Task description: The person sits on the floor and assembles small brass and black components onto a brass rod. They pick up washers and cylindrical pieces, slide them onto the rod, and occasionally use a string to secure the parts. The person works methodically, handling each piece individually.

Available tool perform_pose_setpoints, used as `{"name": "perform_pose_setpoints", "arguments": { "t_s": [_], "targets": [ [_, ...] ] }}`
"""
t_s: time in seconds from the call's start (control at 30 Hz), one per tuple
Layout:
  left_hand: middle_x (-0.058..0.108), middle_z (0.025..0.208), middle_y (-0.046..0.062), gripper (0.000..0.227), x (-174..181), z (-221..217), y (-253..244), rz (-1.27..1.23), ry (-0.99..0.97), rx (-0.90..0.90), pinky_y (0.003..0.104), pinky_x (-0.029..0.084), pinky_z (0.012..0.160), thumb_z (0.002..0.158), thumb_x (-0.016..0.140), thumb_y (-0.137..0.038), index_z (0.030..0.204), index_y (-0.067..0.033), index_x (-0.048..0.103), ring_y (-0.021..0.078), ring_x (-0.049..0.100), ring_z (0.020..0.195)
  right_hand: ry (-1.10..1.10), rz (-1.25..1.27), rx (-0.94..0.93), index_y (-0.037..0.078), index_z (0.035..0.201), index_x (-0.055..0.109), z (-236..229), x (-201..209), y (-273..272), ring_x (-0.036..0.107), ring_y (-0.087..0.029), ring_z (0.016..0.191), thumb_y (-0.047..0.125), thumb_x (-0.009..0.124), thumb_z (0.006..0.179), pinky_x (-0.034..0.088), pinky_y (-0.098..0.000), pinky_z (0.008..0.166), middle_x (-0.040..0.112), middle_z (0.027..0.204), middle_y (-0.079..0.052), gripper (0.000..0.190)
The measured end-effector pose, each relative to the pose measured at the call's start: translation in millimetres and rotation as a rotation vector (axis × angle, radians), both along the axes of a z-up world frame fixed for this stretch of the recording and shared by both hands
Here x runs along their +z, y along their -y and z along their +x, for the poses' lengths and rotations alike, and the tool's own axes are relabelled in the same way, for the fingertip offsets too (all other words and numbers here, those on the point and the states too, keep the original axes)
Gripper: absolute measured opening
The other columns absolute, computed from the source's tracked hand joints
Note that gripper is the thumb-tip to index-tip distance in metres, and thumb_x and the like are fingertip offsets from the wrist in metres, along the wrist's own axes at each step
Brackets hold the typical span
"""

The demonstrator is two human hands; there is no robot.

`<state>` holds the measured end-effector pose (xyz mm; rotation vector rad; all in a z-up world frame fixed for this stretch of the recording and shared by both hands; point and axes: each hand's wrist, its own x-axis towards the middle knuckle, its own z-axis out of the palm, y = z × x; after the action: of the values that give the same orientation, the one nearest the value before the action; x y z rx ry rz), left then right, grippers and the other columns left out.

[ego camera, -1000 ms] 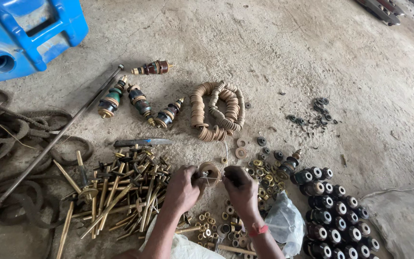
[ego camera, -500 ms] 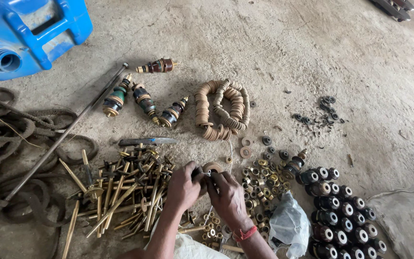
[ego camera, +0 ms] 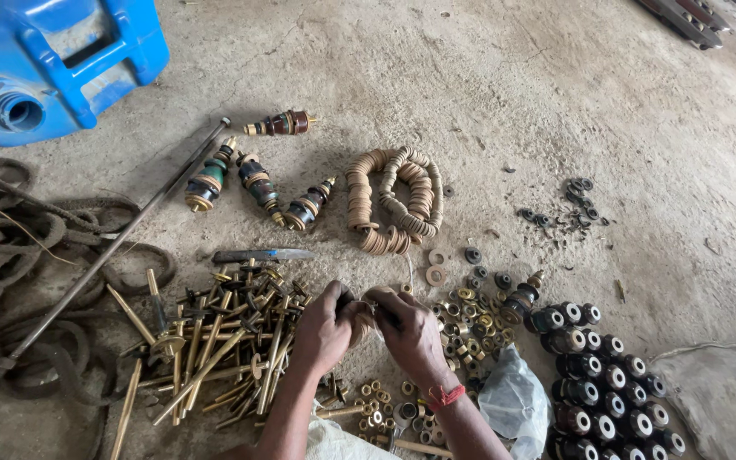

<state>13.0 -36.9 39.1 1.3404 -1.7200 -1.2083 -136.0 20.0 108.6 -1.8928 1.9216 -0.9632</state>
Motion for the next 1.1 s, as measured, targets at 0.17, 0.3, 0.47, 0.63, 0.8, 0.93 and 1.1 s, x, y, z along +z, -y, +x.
{"name": "perform_pose_setpoints", "arguments": {
  "t_s": [0.17, 0.3, 0.47, 0.63, 0.8, 0.93, 1.1],
  "targets": [
    [0.07, 0.087, 0.009, 0.032, 4.1, -2.7, -4.0, 0.075, 0.391, -0.136, 0.035, 0.057, 0.059, 0.09, 0.072, -0.018, 0.117, -0.0099, 0.057, 0.0193, 0.067, 0.069, -0.002, 0.026, -0.075, 0.016, 0.11, 0.077, -2.7, -11.2, 0.9, 0.077, -0.024, 0.081, 0.014, 0.072, 0.089, 0.06, -0.0327, 0.067, 0.076, 0.1, -0.008, 0.022],
    [0.071, 0.086, 0.006, 0.026, 10.1, -6.9, -4.8, 0.098, 0.527, -0.254, 0.033, 0.055, 0.059, 0.095, 0.07, -0.024, 0.118, -0.0129, 0.064, 0.0159, 0.066, 0.065, -0.027, 0.106, -0.08, 0.015, 0.102, 0.079, -13.4, -23.1, 5.1, 0.077, -0.022, 0.076, 0.016, 0.075, 0.088, 0.059, -0.0326, 0.063, 0.076, 0.095, -0.008, 0.015],
    [0.075, 0.082, 0.006, 0.018, 10.8, 3.2, 1.6, 0.299, -0.148, 0.049, 0.034, 0.052, 0.058, 0.102, 0.061, -0.023, 0.096, -0.0111, 0.073, 0.0156, 0.06, 0.062, 0.203, 0.061, -0.124, 0.01, 0.103, 0.074, -50.9, -44.9, 15.8, 0.076, -0.018, 0.074, 0.015, 0.07, 0.092, 0.064, -0.0302, 0.061, 0.077, 0.095, -0.006, 0.013],
    [0.073, 0.089, 0.008, 0.013, 10.7, 12.7, 10.5, 0.414, -1.046, 0.541, 0.033, 0.057, 0.064, 0.099, 0.064, -0.016, 0.095, -0.004, 0.069, 0.0137, 0.06, 0.062, 0.741, 0.28, -0.428, 0.003, 0.106, 0.073, -110.2, -88.0, 25.7, 0.066, -0.016, 0.072, 0.013, 0.067, 0.095, 0.06, -0.0326, 0.056, 0.073, 0.091, -0.008, 0.016],
    [0.069, 0.086, 0.009, 0.016, 19.4, 19.1, 12.7, 0.188, -1.088, 0.714, 0.035, 0.061, 0.068, 0.103, 0.061, -0.018, 0.101, -0.0035, 0.067, 0.0184, 0.067, 0.069, 0.963, 0.355, -0.56, 0.005, 0.115, 0.067, -146.1, -138.4, 34.7, 0.066, -0.018, 0.073, 0.016, 0.066, 0.095, 0.057, -0.0343, 0.058, 0.071, 0.093, -0.008, 0.023],
    [0.075, 0.092, 0.01, 0.021, 22.9, 16.8, 11.8, -0.101, -0.914, 0.487, 0.033, 0.064, 0.067, 0.104, 0.058, -0.022, 0.102, -0.0036, 0.069, 0.0195, 0.074, 0.075, 0.927, 0.415, -0.595, 0.007, 0.115, 0.067, -149.2, -159.1, 35.6, 0.068, -0.021, 0.076, 0.017, 0.067, 0.094, 0.057, -0.0367, 0.061, 0.073, 0.095, -0.011, 0.024],
    [0.074, 0.098, 0.009, 0.021, 28.9, 29.6, 15.2, -0.179, -0.763, 0.552, 0.033, 0.062, 0.081, 0.107, 0.058, -0.021, 0.103, -0.0029, 0.067, 0.0177, 0.076, 0.088, 0.976, 0.166, -0.481, 0.004, 0.111, 0.067, -153.9, -124.3, 36.4, 0.072, -0.018, 0.087, 0.017, 0.063, 0.097, 0.059, -0.0347, 0.069, 0.075, 0.102, -0.009, 0.02]
  ]
}}
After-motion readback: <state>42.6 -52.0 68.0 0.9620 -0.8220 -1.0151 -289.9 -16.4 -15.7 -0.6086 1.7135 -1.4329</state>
